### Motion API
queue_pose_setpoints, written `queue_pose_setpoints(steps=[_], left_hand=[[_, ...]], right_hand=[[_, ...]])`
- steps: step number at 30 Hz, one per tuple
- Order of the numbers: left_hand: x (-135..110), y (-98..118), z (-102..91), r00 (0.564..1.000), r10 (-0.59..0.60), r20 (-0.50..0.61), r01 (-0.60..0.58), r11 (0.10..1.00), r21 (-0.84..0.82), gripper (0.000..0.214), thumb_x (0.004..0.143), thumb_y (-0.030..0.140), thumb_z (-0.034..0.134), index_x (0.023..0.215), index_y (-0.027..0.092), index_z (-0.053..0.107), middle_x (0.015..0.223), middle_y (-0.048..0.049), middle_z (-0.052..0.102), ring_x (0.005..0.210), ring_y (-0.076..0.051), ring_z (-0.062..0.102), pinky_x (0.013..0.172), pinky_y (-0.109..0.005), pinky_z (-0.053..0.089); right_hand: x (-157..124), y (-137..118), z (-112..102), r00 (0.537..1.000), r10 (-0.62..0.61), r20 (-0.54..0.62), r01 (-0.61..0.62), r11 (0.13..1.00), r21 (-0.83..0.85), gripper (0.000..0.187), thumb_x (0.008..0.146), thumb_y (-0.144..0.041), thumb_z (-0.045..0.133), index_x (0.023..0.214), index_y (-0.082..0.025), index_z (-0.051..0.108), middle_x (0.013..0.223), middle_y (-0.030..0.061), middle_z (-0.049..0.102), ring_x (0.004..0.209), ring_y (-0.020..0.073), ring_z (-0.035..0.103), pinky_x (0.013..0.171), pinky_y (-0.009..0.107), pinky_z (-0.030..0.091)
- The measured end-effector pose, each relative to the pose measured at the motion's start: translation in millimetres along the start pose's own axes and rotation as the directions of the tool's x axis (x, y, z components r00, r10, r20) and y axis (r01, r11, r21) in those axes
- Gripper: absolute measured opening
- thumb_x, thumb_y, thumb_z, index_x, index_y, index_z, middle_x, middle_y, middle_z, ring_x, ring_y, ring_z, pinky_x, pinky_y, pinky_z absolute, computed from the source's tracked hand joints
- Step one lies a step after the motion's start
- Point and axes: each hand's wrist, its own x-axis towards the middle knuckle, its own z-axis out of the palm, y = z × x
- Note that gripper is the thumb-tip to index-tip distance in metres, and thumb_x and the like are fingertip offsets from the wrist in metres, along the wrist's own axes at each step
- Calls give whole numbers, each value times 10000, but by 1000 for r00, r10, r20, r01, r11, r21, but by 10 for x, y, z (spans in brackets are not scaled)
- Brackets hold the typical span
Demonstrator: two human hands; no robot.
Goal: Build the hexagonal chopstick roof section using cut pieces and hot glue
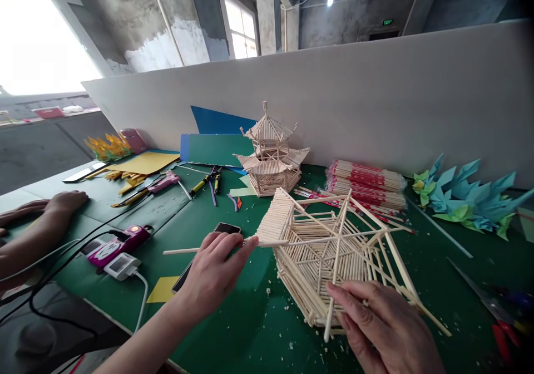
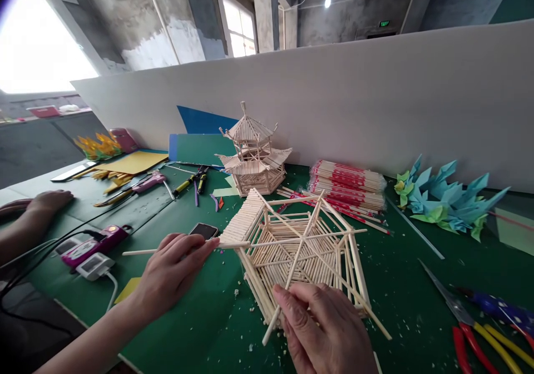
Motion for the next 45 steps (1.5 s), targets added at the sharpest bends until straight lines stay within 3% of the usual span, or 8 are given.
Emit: queue_pose_setpoints(steps=[26,45], left_hand=[[3,3,22,1000,-23,15,24,999,-40,274,870,71,416,1099,161,537,790,-49,629,648,-152,572,665,-328,405],[-13,46,36,993,-118,21,120,989,-89,282,878,124,436,1143,176,515,851,-49,688,703,-172,563,678,-321,381]], right_hand=[[-16,-1,6,1000,8,8,-8,1000,9,311,871,-186,488,1168,-205,579,938,51,661,795,152,622,694,275,474],[-24,18,19,1000,-10,-10,10,1000,-18,291,883,-210,463,1142,-200,596,920,57,664,779,155,627,676,265,477]])
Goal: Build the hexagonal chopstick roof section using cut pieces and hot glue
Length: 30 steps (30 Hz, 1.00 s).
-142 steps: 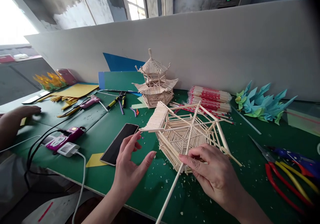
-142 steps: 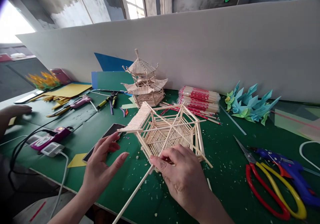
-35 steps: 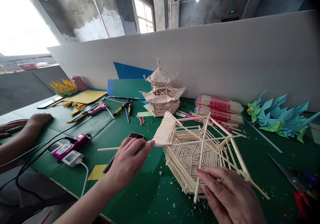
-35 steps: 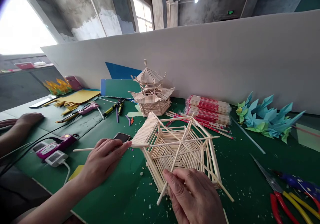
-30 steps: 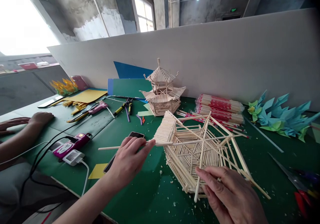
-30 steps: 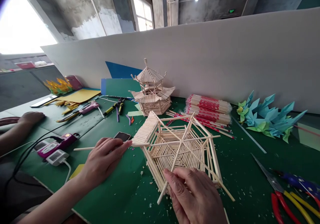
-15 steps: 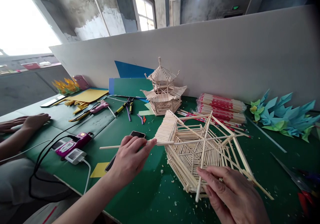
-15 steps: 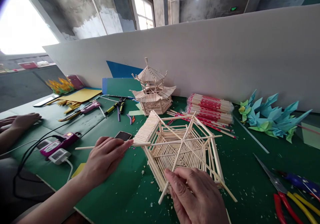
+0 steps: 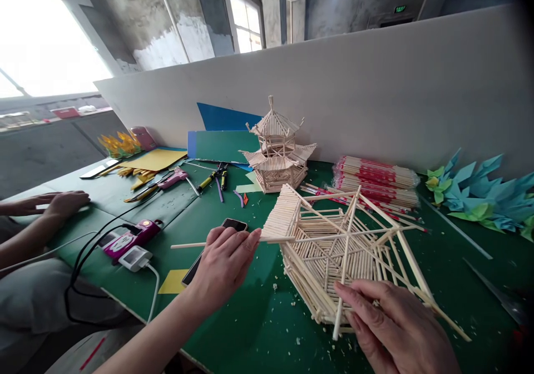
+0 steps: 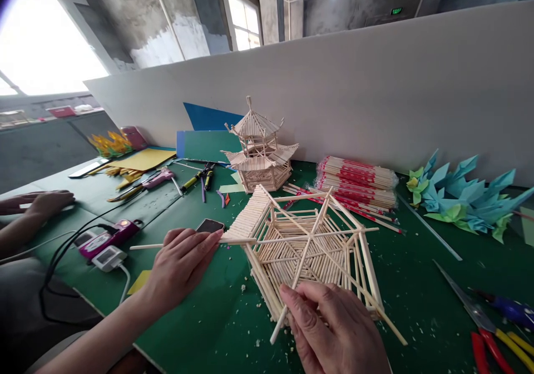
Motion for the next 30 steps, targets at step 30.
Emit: queue_pose_setpoints(steps=[30], left_hand=[[-16,31,-66,997,-66,-27,67,997,30,301,883,110,418,1180,130,460,939,-88,710,806,-204,578,727,-332,411]], right_hand=[[-5,41,10,997,-73,18,75,993,-90,287,869,-223,468,1109,-214,626,860,46,696,680,156,662,578,256,504]])
